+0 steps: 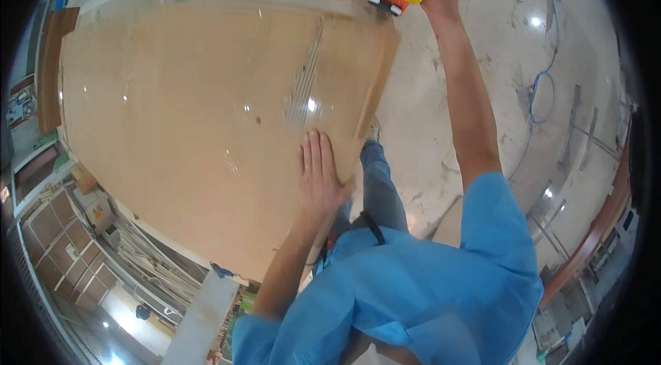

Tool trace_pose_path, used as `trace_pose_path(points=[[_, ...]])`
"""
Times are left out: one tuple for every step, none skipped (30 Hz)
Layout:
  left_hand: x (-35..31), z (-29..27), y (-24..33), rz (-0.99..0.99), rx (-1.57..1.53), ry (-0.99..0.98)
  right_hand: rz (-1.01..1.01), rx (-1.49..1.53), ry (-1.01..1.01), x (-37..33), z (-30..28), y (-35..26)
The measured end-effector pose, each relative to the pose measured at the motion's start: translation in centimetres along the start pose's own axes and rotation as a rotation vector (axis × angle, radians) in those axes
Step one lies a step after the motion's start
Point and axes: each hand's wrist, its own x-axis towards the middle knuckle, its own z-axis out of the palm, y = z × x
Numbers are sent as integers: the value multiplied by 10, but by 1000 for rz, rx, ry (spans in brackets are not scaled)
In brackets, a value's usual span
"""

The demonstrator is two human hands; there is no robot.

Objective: The person uses a handheld tape dispenser to apply clear packing tape along the seams of a large flat cardboard sheet on the floor. They smooth the tape with their hands, fold and tape edges, and work alongside another person who also applies tape. The person briefly picks up a small white paper and walks around the room before returning to the cardboard.

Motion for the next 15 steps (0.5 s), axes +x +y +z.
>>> trace_pose_path(points=[[0,-1,1,-4,-12,-1,-42,-79,-60,-20,19,-19],[1,-2,1,-8,-18,11,-111,-163,-66,-40,40,-30],[2,-4,2,-13,-23,24,-97,-431,-134,-66,56,-39],[4,-5,3,-8,-29,38,-99,-658,-189,-92,71,-43],[5,-5,3,-17,-34,23,-206,-794,-231,-117,82,-45],[2,-5,1,42,-43,82,-323,-881,-265,-142,91,-41],[-3,-4,-1,83,-50,106,-456,-964,-301,-164,96,-36],[-13,-3,-6,138,-51,167,-466,-1076,-260,-182,97,-32],[-29,0,-11,148,-59,129,-491,-1181,-221,-198,95,-26],[-48,4,-19,172,-57,126,-518,-1273,-169,-212,91,-21],[-73,9,-29,190,-48,81,-571,-1377,-187,-225,88,-16],[-104,14,-40,216,-52,96,-624,-1473,-188,-232,83,-13],[-142,18,-53,238,-50,71,-643,-1596,-203,-240,78,-14],[-179,21,-68,263,-53,66,-463,-1464,-116,-246,73,-16],[-210,28,-82,273,-51,49,-271,-1340,-74,-248,70,-18]])
